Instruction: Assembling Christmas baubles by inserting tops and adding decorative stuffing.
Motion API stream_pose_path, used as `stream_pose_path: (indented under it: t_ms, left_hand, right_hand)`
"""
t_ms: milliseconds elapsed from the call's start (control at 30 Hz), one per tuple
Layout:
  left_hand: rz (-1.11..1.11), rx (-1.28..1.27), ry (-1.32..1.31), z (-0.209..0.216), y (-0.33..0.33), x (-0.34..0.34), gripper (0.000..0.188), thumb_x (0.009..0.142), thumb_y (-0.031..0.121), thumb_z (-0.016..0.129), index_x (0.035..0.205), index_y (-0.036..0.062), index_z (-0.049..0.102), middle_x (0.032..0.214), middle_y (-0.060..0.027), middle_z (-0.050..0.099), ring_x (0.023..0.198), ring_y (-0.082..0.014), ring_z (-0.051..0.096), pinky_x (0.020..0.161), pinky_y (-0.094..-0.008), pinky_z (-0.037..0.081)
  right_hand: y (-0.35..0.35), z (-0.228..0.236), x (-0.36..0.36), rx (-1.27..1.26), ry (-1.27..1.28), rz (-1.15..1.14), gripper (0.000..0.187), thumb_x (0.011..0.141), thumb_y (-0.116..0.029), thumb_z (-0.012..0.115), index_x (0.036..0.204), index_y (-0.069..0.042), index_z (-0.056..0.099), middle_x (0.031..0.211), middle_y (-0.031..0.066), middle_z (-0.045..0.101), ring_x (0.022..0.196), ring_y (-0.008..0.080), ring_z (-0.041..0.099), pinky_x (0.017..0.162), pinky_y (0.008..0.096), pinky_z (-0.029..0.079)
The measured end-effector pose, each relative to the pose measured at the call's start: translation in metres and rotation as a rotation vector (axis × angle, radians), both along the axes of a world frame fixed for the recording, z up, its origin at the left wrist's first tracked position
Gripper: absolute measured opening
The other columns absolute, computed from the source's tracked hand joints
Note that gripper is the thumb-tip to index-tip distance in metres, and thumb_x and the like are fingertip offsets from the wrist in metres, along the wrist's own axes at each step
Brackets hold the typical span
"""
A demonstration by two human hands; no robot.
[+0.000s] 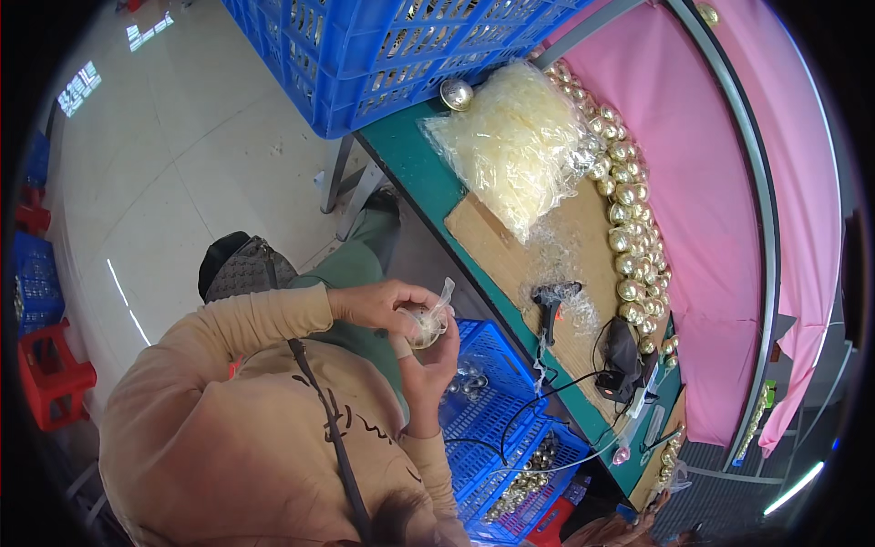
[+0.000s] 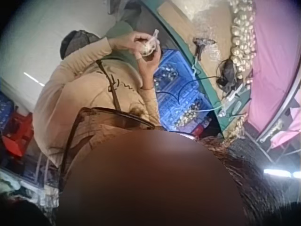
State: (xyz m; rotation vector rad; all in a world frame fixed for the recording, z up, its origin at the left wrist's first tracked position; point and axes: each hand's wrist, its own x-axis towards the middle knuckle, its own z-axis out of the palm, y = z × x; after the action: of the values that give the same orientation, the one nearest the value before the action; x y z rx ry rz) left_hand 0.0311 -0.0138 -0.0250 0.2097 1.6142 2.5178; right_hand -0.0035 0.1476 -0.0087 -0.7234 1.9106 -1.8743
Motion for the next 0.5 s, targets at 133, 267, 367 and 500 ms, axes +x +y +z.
stream_pose_path:
  t_ms: [133, 267, 367, 500]
  left_hand:
    - [0.005, -0.010, -0.026, 0.0008, 0.0002, -0.0004, 0.053, 0.078, 0.016, 0.060, 0.127, 0.0021, 0.045, 0.120, -0.0059, 0.052, 0.111, -0.0135, 0.048, 0.097, -0.0298, 0.036]
    - [0.054, -0.017, -0.027, -0.0008, 0.0033, 0.0014, 0.049, 0.078, 0.012, 0.055, 0.125, 0.0020, 0.048, 0.120, -0.0055, 0.053, 0.110, -0.0130, 0.049, 0.096, -0.0295, 0.038]
    - [0.057, -0.003, -0.066, -0.0015, 0.0042, 0.0031, 0.048, 0.077, 0.011, 0.051, 0.124, 0.0021, 0.049, 0.120, -0.0056, 0.052, 0.109, -0.0131, 0.049, 0.095, -0.0293, 0.038]
    - [0.024, -0.021, -0.092, 0.0002, 0.0012, 0.0044, 0.049, 0.077, 0.014, 0.050, 0.125, 0.0020, 0.049, 0.121, -0.0062, 0.052, 0.111, -0.0141, 0.048, 0.096, -0.0298, 0.037]
  right_hand:
    - [-0.0017, -0.0011, 0.0005, 0.016, 0.009, -0.013, 0.070, 0.073, -0.007, 0.074, 0.131, 0.000, 0.034, 0.119, 0.0109, 0.049, 0.105, 0.0184, 0.054, 0.089, 0.0296, 0.045]
    - [-0.0038, -0.0005, 0.0036, 0.031, 0.036, -0.032, 0.071, 0.073, -0.007, 0.074, 0.130, 0.000, 0.034, 0.120, 0.0114, 0.048, 0.105, 0.0185, 0.053, 0.088, 0.0296, 0.046]
    - [-0.0052, -0.0022, 0.0053, 0.080, 0.089, -0.055, 0.072, 0.072, -0.007, 0.075, 0.130, 0.001, 0.033, 0.120, 0.0114, 0.047, 0.106, 0.0190, 0.053, 0.088, 0.0297, 0.046]
    - [-0.0075, -0.0050, 0.0097, 0.030, 0.050, -0.089, 0.072, 0.071, -0.006, 0.075, 0.129, 0.000, 0.032, 0.122, 0.0108, 0.044, 0.108, 0.0189, 0.050, 0.089, 0.0298, 0.044]
